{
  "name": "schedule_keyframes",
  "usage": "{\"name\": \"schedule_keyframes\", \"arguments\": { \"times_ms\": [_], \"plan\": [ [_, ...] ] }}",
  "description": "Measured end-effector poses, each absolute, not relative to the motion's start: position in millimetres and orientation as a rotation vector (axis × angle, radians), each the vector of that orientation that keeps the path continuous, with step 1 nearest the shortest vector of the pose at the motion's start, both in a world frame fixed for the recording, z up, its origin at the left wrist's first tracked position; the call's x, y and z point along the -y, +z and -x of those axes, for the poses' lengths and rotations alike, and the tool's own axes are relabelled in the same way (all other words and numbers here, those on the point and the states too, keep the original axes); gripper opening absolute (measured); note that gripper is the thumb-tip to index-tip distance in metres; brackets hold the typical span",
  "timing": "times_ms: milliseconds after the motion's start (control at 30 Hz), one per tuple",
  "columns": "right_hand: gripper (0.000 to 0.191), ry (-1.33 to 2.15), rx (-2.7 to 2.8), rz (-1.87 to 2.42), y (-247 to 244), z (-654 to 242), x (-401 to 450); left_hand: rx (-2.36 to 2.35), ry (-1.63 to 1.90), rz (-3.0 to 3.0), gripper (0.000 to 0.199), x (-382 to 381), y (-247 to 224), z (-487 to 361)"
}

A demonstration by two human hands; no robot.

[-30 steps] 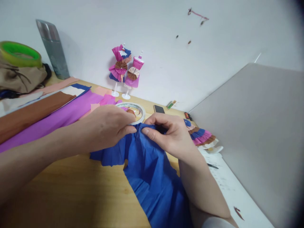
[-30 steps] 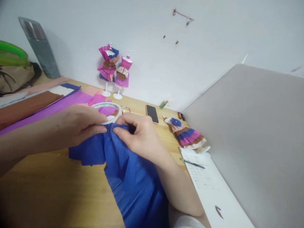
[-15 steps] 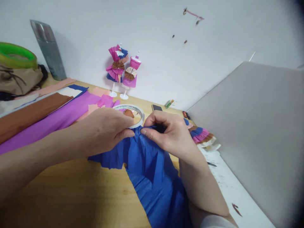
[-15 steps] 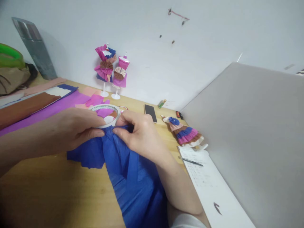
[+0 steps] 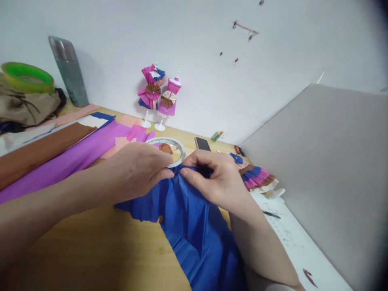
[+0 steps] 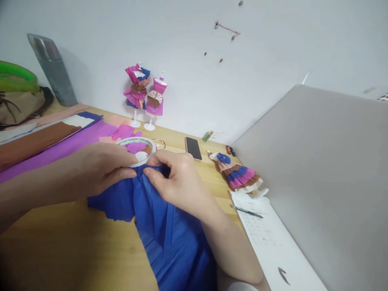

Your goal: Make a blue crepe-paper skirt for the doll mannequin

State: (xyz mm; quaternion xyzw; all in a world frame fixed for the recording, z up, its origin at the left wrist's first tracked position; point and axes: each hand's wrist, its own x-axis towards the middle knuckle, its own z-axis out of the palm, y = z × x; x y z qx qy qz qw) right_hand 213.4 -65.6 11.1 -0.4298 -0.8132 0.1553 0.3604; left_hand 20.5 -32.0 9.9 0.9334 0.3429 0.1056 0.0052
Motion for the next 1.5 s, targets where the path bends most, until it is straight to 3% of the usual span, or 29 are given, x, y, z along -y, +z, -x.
{"name": "schedule_keyframes", "arguments": {
  "times_ms": [367, 567, 800, 1200, 1367, 1500],
  "plan": [
    [0.013, 0.382, 2.092, 1.109, 9, -214, 66, -1.083, 0.38, -2.913, 0.02, 31, 7, -21],
    [0.013, 0.419, 2.073, 1.107, 8, -216, 63, -0.977, 0.632, -2.947, 0.023, 26, -6, -18],
    [0.015, 0.421, 2.07, 1.122, 8, -217, 63, -0.935, 0.684, -2.964, 0.022, 25, -9, -16],
    [0.029, 0.63, 1.963, 1.165, 5, -219, 58, -0.997, 0.366, -2.94, 0.019, 33, 11, -21],
    [0.045, 0.809, 1.832, 1.168, 5, -217, 52, -0.719, 0.494, -2.985, 0.018, 31, 5, -18],
    [0.045, 0.765, 1.838, 1.196, 4, -216, 50, -0.659, 0.659, -2.938, 0.02, 23, -4, -13]
  ]
}}
